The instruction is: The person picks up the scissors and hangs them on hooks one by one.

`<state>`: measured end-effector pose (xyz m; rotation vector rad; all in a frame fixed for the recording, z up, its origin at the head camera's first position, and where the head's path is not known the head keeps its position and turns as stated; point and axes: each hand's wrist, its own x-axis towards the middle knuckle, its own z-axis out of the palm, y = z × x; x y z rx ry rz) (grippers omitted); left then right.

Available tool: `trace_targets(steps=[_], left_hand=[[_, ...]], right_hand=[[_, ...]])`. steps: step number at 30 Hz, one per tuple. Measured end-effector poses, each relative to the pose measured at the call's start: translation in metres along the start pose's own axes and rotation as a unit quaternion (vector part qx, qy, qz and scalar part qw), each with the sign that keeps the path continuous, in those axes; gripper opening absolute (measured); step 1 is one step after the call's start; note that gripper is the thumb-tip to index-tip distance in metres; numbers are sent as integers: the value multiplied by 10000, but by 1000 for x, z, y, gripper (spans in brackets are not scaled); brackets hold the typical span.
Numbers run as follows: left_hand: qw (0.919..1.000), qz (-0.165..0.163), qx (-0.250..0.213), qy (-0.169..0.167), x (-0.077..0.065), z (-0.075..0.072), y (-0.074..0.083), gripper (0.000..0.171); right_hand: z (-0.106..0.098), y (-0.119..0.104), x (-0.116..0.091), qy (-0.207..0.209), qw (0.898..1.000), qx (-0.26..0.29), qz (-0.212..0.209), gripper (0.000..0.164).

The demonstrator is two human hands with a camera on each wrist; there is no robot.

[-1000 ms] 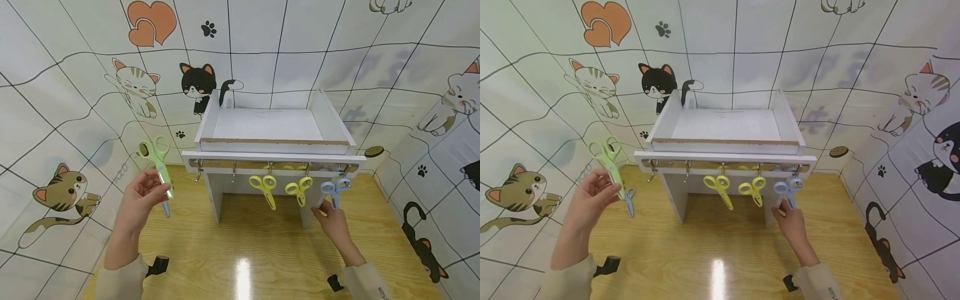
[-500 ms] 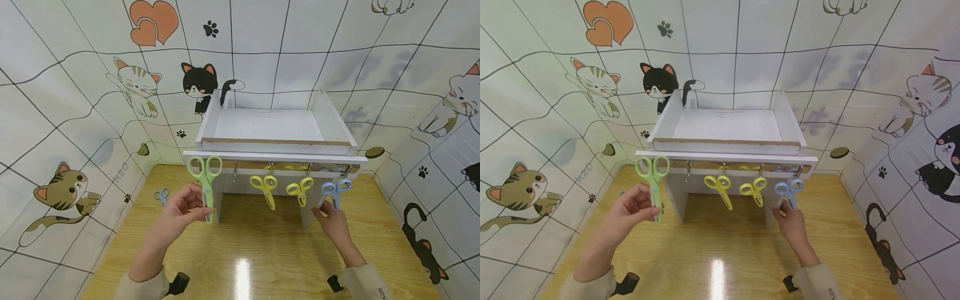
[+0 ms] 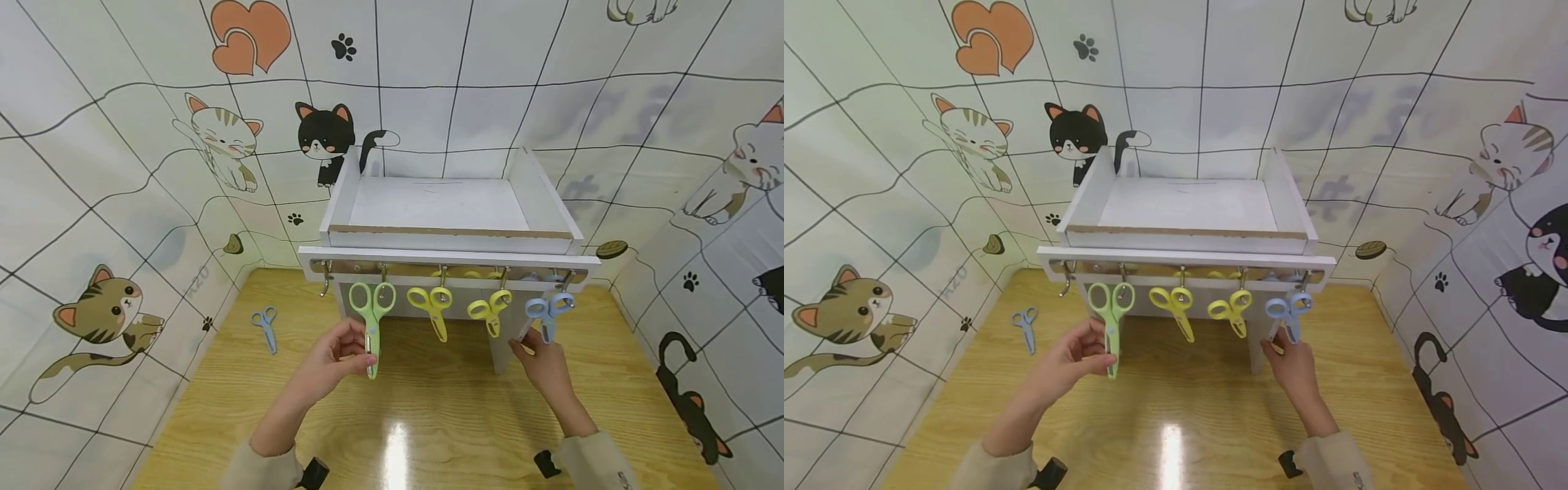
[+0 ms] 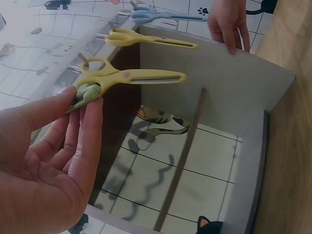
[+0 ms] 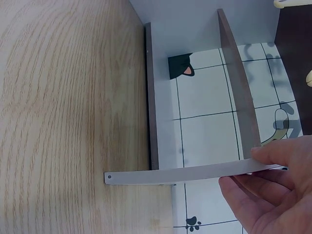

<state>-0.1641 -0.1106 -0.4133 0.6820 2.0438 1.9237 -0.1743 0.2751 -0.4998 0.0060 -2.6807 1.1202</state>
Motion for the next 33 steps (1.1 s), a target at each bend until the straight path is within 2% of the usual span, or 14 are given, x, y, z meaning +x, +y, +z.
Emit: trace_targets(steps=[12,16,21,23,27,33], left_hand=[[9993,-193,-316,-32,1,-10,-32,32],[9985,-412,-320,-160,-2,-20,-49,33],[9967,-769,-180,-195,-11,-42,-70,40],[9957,-914,-97,-83,-15,-54,-77,43],[9913,-1264,102,360,-26,-80,-87,45],[9739,-1847,292,1283,-38,-123,-98,53]], right_hand=[[1,-1,1,44,10000,53,6,27],[1,0,1,50,10000,33,2,27],[1,0,1,31,10000,48,27,27],[1,0,1,33,10000,50,29,27],[2,0,1,47,10000,29,14,28],[3,-1,1,127,9999,59,-64,27]])
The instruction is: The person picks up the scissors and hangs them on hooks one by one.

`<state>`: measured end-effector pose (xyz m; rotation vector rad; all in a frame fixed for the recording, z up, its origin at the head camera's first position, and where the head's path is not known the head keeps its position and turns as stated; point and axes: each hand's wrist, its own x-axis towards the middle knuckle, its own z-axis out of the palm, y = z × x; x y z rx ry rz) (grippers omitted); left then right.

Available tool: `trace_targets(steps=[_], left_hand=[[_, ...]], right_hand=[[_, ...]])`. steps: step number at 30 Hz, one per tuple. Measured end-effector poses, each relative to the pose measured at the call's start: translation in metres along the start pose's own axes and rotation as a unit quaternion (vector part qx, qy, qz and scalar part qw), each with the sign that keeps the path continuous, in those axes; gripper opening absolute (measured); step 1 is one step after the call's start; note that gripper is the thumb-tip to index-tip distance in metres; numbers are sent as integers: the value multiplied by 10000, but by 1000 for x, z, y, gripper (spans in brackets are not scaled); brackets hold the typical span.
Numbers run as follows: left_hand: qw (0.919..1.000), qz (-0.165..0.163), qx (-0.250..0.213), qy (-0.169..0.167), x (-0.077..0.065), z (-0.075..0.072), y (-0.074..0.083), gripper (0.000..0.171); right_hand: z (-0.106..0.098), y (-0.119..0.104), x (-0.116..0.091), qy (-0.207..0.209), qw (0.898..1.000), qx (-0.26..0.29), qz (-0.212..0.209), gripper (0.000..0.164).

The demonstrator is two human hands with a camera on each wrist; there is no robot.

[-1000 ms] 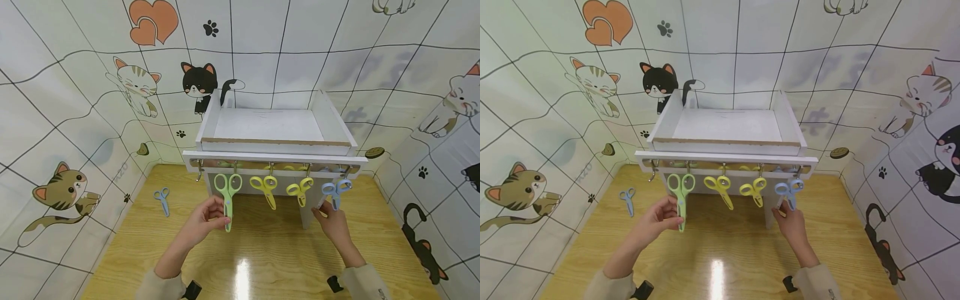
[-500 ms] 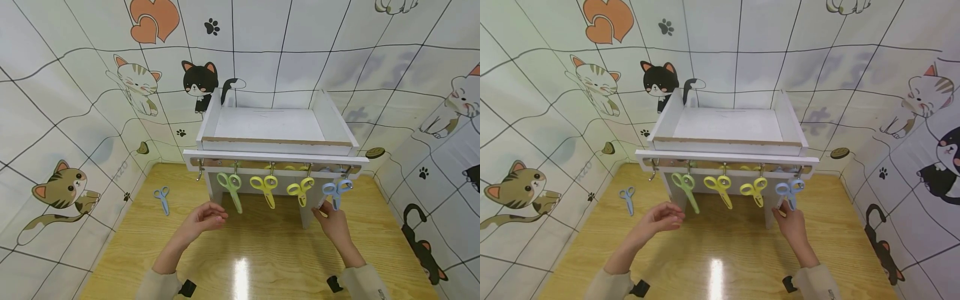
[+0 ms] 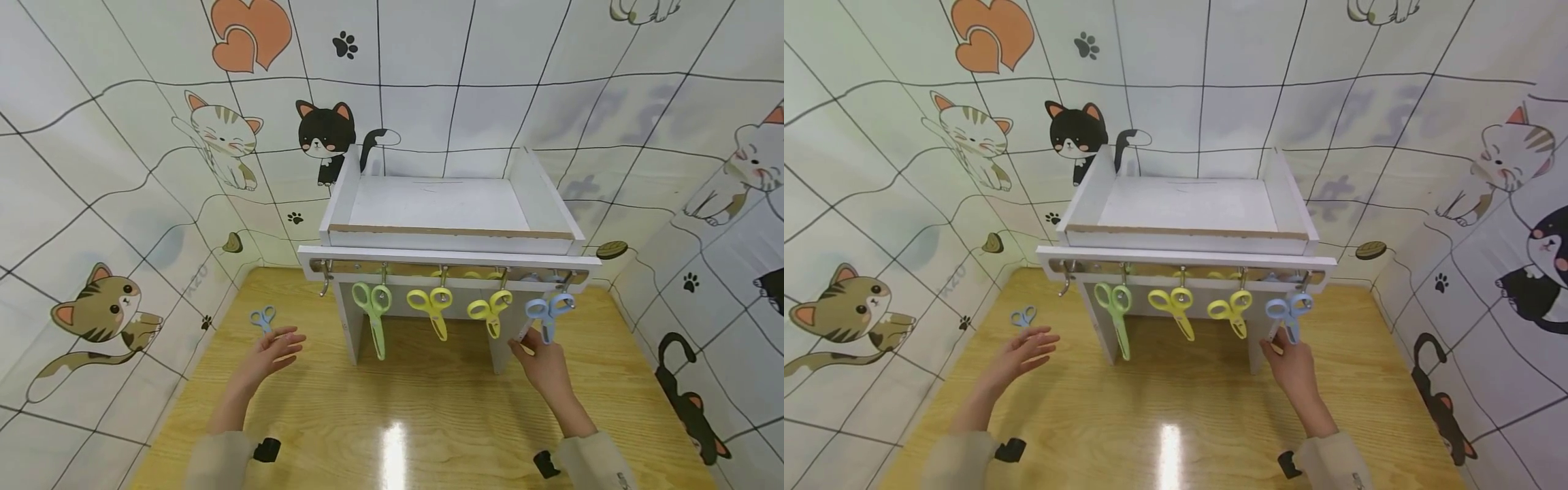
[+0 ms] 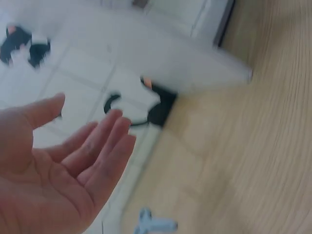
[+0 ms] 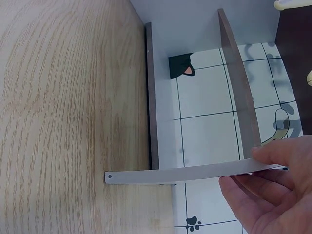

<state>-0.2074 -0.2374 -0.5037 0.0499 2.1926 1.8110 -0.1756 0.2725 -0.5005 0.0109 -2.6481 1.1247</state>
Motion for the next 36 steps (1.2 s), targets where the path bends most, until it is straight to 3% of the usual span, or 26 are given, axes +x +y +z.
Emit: trace_targets(steps=[7,14,17,21,28,30,33,36], left_hand=[[9922,-783,359,905,16,-37,-17,68],[9787,-1222,857,1414,32,-55,-32,70],[9713,-1314,1238,1547,39,-59,-42,68],[9557,-1425,1917,1723,48,-61,-53,64],[9165,-1363,3242,1908,60,-59,-60,49],[9087,-1346,3440,1947,63,-56,-60,38],[9035,-1367,3533,2006,67,-53,-59,29],[9034,-1446,3492,2026,71,-50,-58,39]], right_hand=[[-1,0,0,-34,10000,11,-23,28],[1,3,0,64,9998,17,-168,23],[1,3,0,96,9997,8,-212,24],[1,3,0,81,9997,29,-225,25],[0,1,0,21,9998,9,-186,26],[-1,1,0,-3,9999,1,-165,27],[-1,0,0,-8,9999,-5,-161,27],[0,1,0,18,9998,-15,-191,26]])
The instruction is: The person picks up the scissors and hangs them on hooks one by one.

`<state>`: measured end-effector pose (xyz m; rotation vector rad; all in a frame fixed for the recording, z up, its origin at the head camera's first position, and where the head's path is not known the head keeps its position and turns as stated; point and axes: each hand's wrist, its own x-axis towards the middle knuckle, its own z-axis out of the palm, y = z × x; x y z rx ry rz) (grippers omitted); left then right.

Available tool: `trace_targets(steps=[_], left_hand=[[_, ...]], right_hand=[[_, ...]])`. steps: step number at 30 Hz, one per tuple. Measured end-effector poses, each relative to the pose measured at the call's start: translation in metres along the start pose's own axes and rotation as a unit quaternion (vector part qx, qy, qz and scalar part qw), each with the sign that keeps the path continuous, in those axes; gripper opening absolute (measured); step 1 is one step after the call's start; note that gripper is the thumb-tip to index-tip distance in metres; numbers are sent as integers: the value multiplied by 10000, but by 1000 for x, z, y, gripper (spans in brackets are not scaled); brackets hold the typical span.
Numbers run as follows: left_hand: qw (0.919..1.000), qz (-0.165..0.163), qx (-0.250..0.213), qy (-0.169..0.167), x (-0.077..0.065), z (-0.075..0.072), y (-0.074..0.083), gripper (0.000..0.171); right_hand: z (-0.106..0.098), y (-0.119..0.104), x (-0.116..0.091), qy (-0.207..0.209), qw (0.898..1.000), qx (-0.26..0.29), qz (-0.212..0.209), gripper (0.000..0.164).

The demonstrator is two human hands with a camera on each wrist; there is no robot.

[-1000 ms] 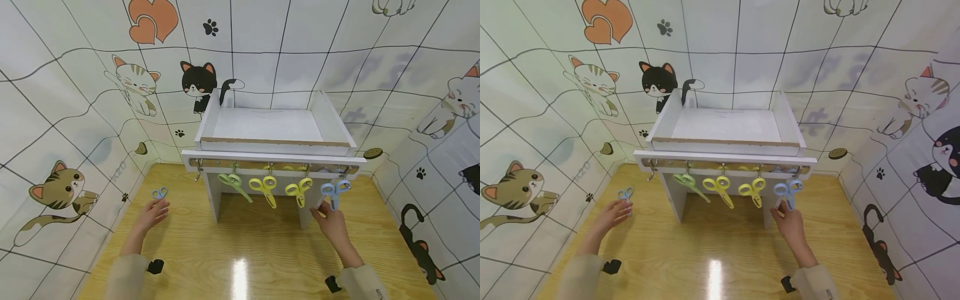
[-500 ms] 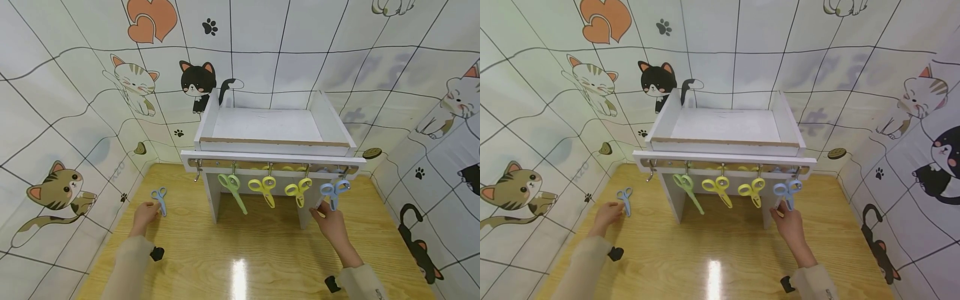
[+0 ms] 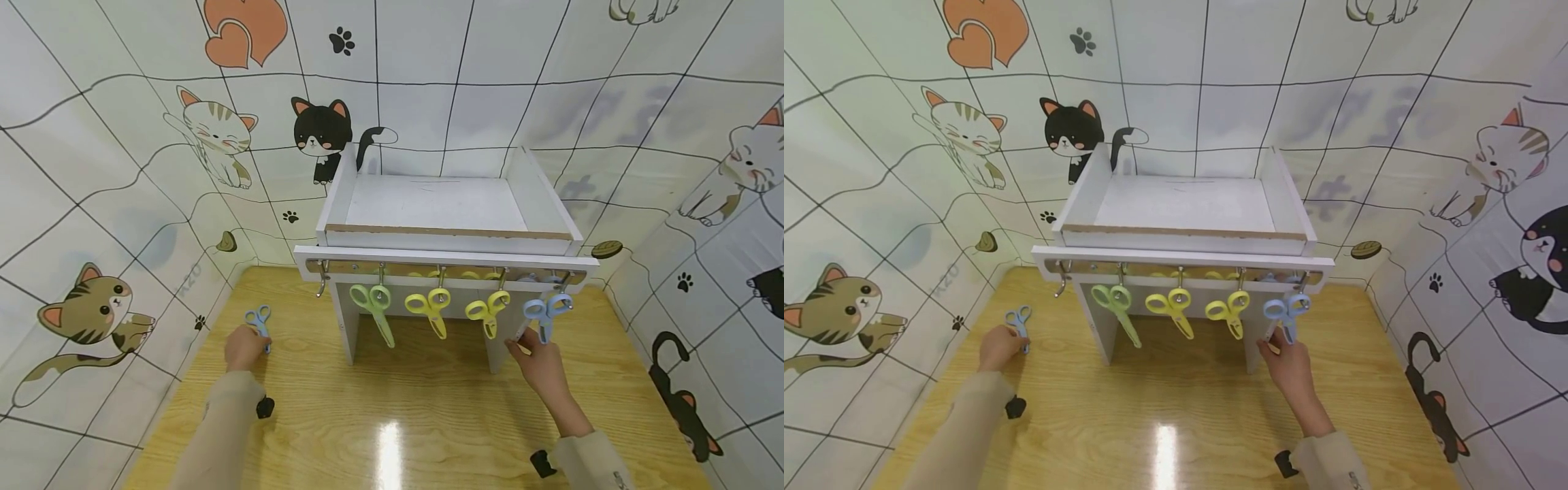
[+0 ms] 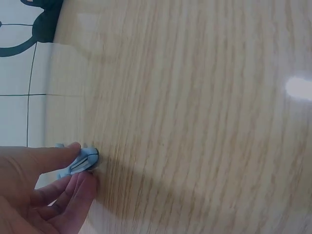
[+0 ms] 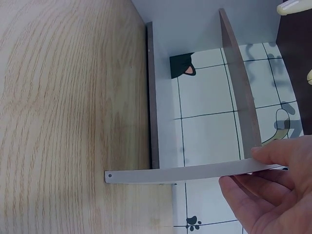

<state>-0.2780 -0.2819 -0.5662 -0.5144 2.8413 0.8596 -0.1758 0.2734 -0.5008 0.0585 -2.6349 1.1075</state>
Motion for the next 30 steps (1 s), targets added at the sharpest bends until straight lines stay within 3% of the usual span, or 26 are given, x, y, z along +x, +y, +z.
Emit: trace_targets(steps=[11,16,18,21,25,30], left_hand=[[9984,-159,-377,-386,-3,-2,1,24],[9955,-279,-744,-525,1,0,-5,39],[9918,-329,-1090,-577,3,2,-8,39],[9821,-373,-1716,-682,3,4,-12,35],[9602,-557,-2571,-940,-1,5,-17,33],[9340,-640,-3276,-1274,-9,1,-15,39]], right_hand=[[0,0,-1,23,10000,2,30,25],[-1,-1,-1,18,10000,-28,12,25],[-1,-1,-1,25,10000,-38,-19,25],[-1,-2,-1,32,10000,-52,-38,25],[-2,-2,-1,6,10000,-52,-3,25],[-2,-3,0,-99,9999,-11,107,27]])
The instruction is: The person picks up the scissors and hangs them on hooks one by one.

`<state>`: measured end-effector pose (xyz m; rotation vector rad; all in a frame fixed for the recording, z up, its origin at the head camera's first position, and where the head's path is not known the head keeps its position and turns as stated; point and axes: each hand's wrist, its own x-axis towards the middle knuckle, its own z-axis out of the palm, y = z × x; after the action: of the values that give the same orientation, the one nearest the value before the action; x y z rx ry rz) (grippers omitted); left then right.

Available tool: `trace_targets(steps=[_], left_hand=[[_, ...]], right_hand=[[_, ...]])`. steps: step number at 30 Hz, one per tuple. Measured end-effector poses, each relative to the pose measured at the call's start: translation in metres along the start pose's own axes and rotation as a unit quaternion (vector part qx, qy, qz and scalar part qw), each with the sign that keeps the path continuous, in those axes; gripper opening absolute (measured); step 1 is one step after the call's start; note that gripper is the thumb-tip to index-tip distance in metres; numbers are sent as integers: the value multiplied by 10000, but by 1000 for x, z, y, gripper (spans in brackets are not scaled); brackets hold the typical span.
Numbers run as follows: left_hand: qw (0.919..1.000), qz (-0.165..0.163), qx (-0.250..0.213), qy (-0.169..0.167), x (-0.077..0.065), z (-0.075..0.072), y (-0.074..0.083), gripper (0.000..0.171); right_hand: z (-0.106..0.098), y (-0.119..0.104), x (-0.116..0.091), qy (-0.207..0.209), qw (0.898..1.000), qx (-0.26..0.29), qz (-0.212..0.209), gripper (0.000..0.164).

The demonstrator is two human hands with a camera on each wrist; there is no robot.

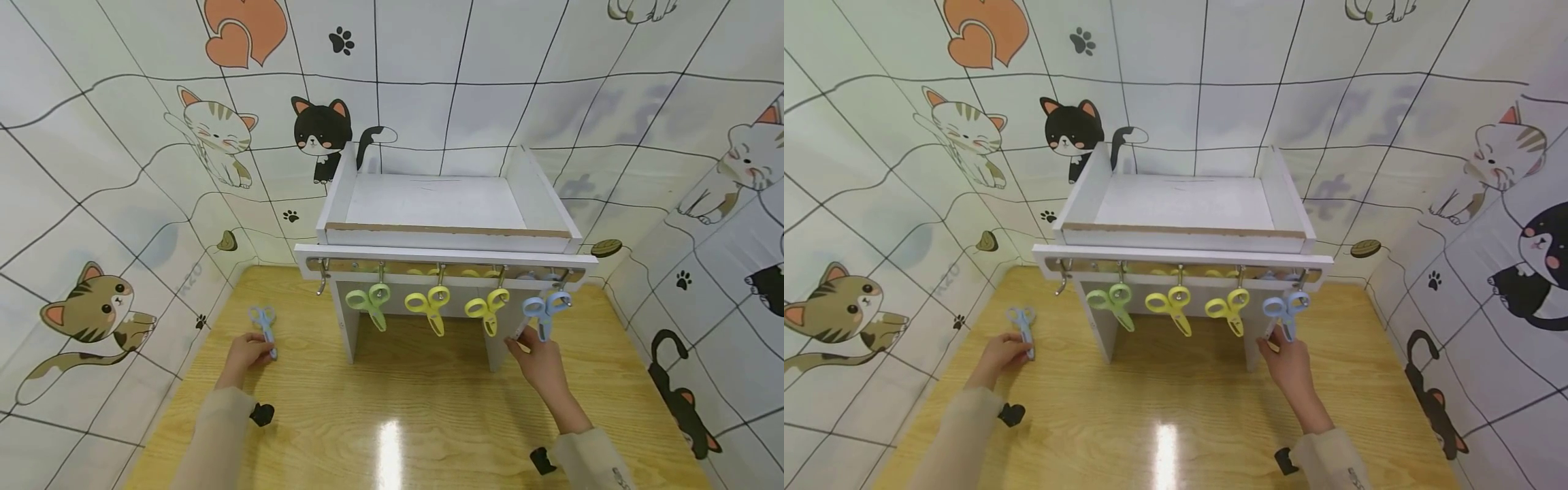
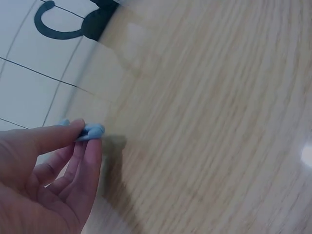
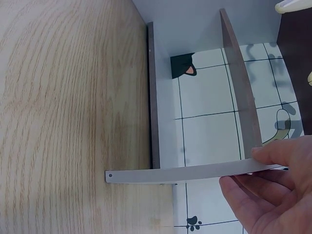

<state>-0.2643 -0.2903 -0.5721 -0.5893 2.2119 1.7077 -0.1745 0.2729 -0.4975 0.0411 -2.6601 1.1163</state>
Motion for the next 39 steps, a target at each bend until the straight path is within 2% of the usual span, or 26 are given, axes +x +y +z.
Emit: trace_targets(steps=[5,9,13,19,26,30,32,34,39], left_hand=[[9980,292,-513,-243,-11,4,12,46],[9913,639,-1054,-458,-19,6,27,43],[9831,1017,-1382,-633,-30,6,47,32],[9624,1682,-1936,-896,-55,9,77,18],[9276,2781,-2157,-1254,-92,14,108,26],[9159,3194,-1950,-1450,-111,15,120,30],[9076,3423,-1822,-1611,-118,15,124,33],[8932,3727,-1709,-1846,-123,16,127,37],[8436,4397,-1509,-2686,-133,20,133,39]], right_hand=[[-1,-1,0,-59,10000,13,77,28],[-2,0,0,-66,9999,7,77,28],[-1,1,0,-60,10000,6,60,28],[0,2,1,-42,10000,6,26,26],[1,3,1,-5,10000,24,-15,25],[1,3,1,-29,10000,12,30,27],[0,2,0,-55,10000,12,64,27],[0,2,0,-73,9999,19,89,27],[0,2,-1,-89,9999,10,84,27]])
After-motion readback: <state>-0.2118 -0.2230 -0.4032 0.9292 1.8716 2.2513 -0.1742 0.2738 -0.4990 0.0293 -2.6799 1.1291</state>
